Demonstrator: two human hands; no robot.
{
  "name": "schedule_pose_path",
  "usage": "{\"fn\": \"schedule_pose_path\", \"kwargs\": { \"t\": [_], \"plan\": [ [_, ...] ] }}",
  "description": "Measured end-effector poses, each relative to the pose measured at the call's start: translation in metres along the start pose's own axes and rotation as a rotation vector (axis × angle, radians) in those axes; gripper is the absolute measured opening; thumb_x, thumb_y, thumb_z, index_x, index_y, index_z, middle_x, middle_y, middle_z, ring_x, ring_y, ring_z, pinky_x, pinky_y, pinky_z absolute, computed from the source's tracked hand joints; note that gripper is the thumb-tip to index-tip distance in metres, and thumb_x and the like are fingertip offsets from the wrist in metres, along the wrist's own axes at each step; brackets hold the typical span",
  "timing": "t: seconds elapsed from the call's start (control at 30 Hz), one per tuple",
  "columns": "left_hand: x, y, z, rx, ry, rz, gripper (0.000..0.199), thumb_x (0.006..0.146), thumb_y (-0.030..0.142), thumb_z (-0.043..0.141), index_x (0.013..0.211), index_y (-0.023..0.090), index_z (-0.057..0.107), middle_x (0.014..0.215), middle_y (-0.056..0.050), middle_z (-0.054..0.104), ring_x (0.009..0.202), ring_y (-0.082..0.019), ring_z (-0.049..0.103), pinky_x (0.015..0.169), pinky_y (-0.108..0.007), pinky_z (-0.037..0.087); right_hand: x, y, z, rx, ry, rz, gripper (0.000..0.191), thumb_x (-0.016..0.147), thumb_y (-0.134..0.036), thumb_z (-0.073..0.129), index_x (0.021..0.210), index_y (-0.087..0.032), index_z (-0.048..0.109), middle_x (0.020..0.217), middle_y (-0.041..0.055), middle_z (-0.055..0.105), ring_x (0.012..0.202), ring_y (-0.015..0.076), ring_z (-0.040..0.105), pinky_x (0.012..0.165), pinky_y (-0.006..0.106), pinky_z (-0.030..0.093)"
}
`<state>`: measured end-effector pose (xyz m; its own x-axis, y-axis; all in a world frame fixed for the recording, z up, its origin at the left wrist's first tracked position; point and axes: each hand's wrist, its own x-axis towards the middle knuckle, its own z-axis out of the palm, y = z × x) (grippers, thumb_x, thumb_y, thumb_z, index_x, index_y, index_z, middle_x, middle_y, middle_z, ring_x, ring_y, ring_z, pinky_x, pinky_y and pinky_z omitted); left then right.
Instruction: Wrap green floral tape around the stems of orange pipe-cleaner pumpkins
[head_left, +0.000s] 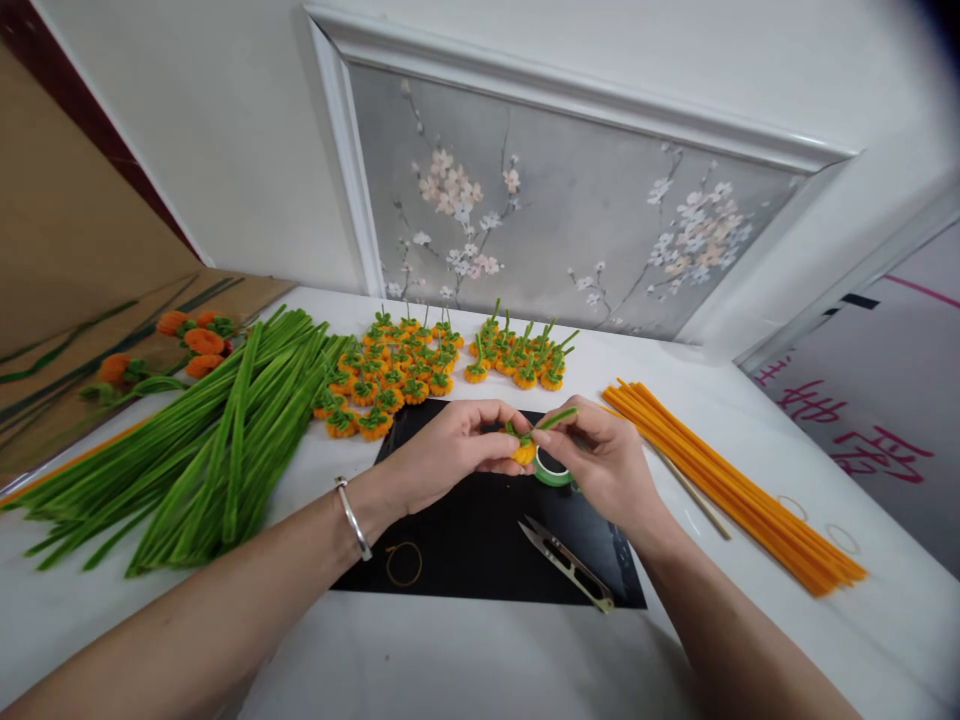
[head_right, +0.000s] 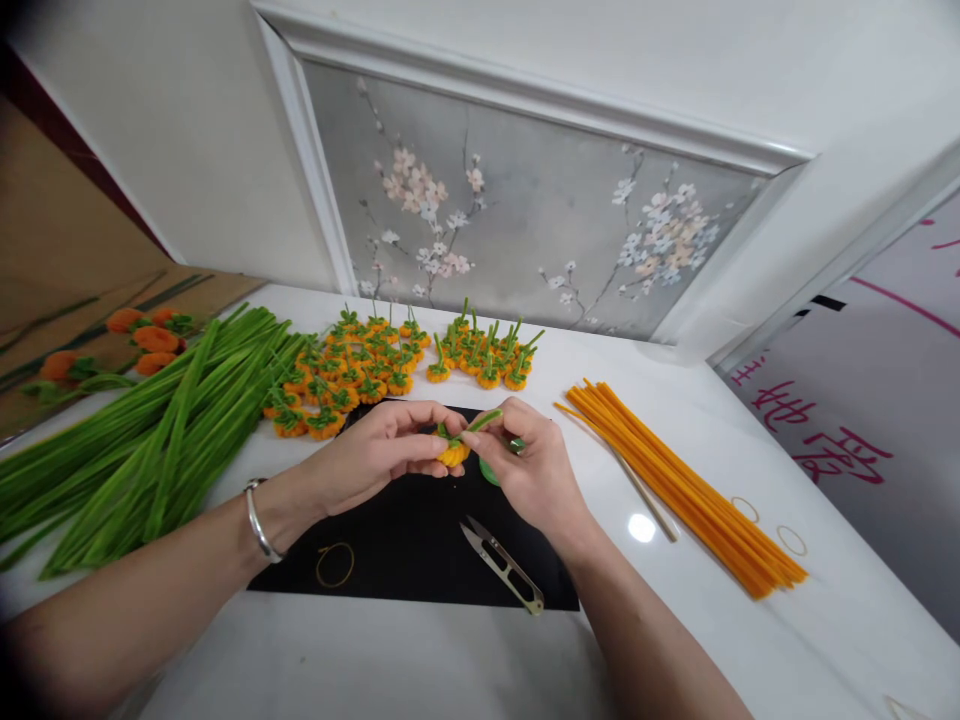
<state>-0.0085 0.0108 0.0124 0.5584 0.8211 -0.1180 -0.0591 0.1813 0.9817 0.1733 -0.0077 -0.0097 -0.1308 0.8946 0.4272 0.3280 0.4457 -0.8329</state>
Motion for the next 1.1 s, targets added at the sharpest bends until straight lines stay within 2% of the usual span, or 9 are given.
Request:
{"fn": "schedule_pose_path", "kwargs": {
  "t": [0.1,0.2,0.3,0.4,0.5,0.57,0.73,0.93,1.1],
  "plan": [
    [-0.001,0.002,-0.004,-0.077,-0.042,-0.071,0.012,0.074,0.013,0.058,0.086,0.011,0.060,0.072,-0.004,0.066,0.060,-0.008,0.061,0.057,-0.018,0.046,0.000,-0.004,0.001,-0.035,-0.019,-0.050,0.013,0.083,-0.027,0.063,0.073,-0.018,0.065,0.073,0.0012,0.060,0.064,0.0128,0.052,0.059,0.026,0.040],
    [-0.002,0.003,-0.005,0.008,-0.074,-0.049,0.014,0.080,0.023,0.055,0.087,0.012,0.059,0.068,-0.003,0.063,0.059,-0.009,0.058,0.053,-0.019,0.043,-0.002,-0.007,0.003,-0.058,-0.014,-0.061,0.015,0.083,-0.025,0.062,0.070,-0.018,0.062,0.070,0.0003,0.058,0.062,0.0121,0.050,0.058,0.025,0.039],
    [-0.004,0.005,-0.001,0.316,-0.020,0.106,0.030,0.076,0.038,0.066,0.093,0.016,0.056,0.084,-0.002,0.061,0.070,-0.012,0.057,0.061,-0.023,0.044,-0.004,-0.008,0.006,-0.079,0.005,-0.022,0.018,0.082,-0.024,0.061,0.066,-0.017,0.057,0.065,-0.0009,0.055,0.060,0.0117,0.048,0.056,0.024,0.038],
    [-0.007,0.006,0.005,0.650,0.107,0.278,0.045,0.061,0.034,0.079,0.096,0.020,0.053,0.093,0.000,0.058,0.080,-0.014,0.054,0.067,-0.025,0.042,-0.006,-0.008,0.008,-0.092,0.015,0.048,0.018,0.082,-0.026,0.061,0.067,-0.017,0.057,0.065,0.0000,0.057,0.060,0.0125,0.049,0.056,0.025,0.039],
    [-0.007,0.004,0.009,0.843,0.164,0.370,0.023,0.071,0.025,0.069,0.088,0.019,0.054,0.086,0.001,0.056,0.077,-0.014,0.051,0.067,-0.025,0.040,-0.007,-0.009,0.008,-0.075,0.010,0.086,0.018,0.082,-0.029,0.061,0.069,-0.016,0.060,0.065,0.0010,0.059,0.060,0.0133,0.051,0.056,0.026,0.040],
    [-0.006,0.002,0.009,0.875,0.177,0.406,0.009,0.076,0.020,0.061,0.082,0.018,0.055,0.086,0.000,0.056,0.072,-0.013,0.049,0.064,-0.024,0.038,-0.006,-0.009,0.007,-0.061,0.003,0.086,0.017,0.082,-0.029,0.061,0.070,-0.016,0.061,0.066,0.0010,0.060,0.060,0.0133,0.052,0.057,0.025,0.041],
    [-0.003,-0.001,0.004,0.691,0.125,0.366,0.003,0.078,0.018,0.056,0.076,0.016,0.058,0.089,-0.001,0.059,0.063,-0.008,0.048,0.056,-0.021,0.037,-0.004,-0.008,0.006,-0.052,-0.009,0.025,0.015,0.083,-0.028,0.062,0.073,-0.017,0.065,0.068,0.0007,0.060,0.061,0.0124,0.051,0.057,0.025,0.040],
    [-0.001,0.003,0.002,0.234,0.005,0.121,0.004,0.076,0.016,0.059,0.079,0.013,0.060,0.086,-0.003,0.063,0.072,-0.012,0.061,0.067,-0.024,0.049,-0.003,-0.011,0.003,-0.086,-0.035,-0.074,0.013,0.085,-0.021,0.059,0.074,-0.019,0.066,0.071,0.0004,0.061,0.065,0.0126,0.055,0.060,0.025,0.041],
    [-0.001,0.005,0.000,-0.008,-0.029,-0.054,0.010,0.075,0.016,0.057,0.083,0.012,0.061,0.077,-0.005,0.064,0.072,-0.015,0.067,0.058,-0.021,0.050,-0.003,-0.014,0.002,-0.128,-0.046,-0.118,0.012,0.086,-0.021,0.057,0.077,-0.020,0.066,0.076,0.0011,0.063,0.069,0.0136,0.057,0.064,0.026,0.043]
  ]
}}
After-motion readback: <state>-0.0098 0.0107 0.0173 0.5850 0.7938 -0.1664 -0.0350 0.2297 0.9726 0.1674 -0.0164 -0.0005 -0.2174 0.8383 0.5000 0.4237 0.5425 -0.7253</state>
